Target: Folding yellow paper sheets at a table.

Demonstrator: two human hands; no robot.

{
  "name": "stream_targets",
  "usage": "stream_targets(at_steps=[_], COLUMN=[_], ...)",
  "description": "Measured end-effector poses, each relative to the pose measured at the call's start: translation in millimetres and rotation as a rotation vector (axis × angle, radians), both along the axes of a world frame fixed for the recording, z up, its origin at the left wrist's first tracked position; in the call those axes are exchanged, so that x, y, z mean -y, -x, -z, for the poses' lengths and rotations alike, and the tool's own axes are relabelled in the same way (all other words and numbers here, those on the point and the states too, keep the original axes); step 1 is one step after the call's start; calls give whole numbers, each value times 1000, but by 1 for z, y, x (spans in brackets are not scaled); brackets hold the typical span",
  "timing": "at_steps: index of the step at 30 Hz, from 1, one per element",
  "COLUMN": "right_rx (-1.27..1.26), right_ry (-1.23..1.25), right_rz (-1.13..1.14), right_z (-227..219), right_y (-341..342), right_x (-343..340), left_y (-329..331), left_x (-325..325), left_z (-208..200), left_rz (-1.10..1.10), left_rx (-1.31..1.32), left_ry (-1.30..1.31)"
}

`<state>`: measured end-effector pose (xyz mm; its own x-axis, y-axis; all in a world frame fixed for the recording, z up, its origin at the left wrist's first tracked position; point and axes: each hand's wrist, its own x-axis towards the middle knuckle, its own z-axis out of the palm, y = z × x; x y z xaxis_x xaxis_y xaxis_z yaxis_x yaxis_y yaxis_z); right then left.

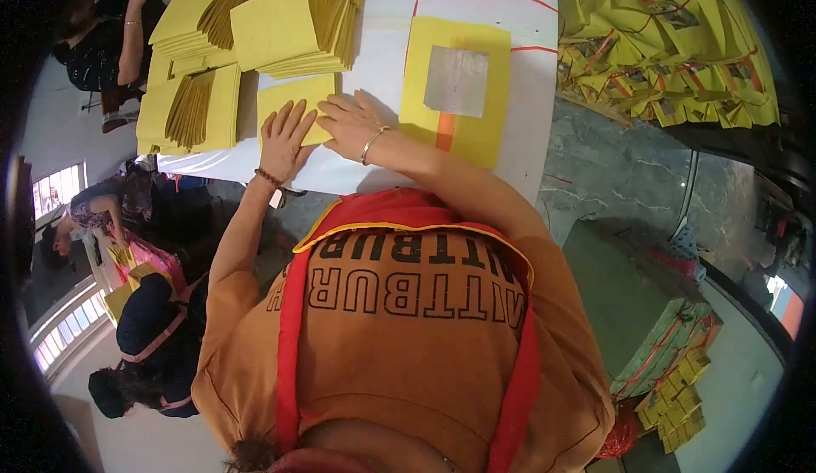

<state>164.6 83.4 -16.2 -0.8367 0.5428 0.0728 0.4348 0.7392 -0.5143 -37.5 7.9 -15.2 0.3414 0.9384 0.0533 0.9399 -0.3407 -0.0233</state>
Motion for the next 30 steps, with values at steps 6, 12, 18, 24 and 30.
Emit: stream_targets(at_steps=[6, 12, 18, 24, 30], right_rx=[-471, -200, -20, -86, -299], right_ry=[-75, -129, -172, -67, 123], right_rz=[125, 400, 432, 490, 479], right_z=[-19, -16, 3, 14, 32], right_y=[-98, -204, -217, -213, -225], right_x=[-20, -9, 16, 20, 8], left_y=[3, -2, -50, -149, -152], left_x=[1, -7, -27, -33, -44], left_z=[-4, -24, -35, -29, -20], left_rz=[25, 32, 64, 405, 482], left_rx=[-56, -53, 51, 428, 491], left_ry=[29, 35, -128, -59, 14])
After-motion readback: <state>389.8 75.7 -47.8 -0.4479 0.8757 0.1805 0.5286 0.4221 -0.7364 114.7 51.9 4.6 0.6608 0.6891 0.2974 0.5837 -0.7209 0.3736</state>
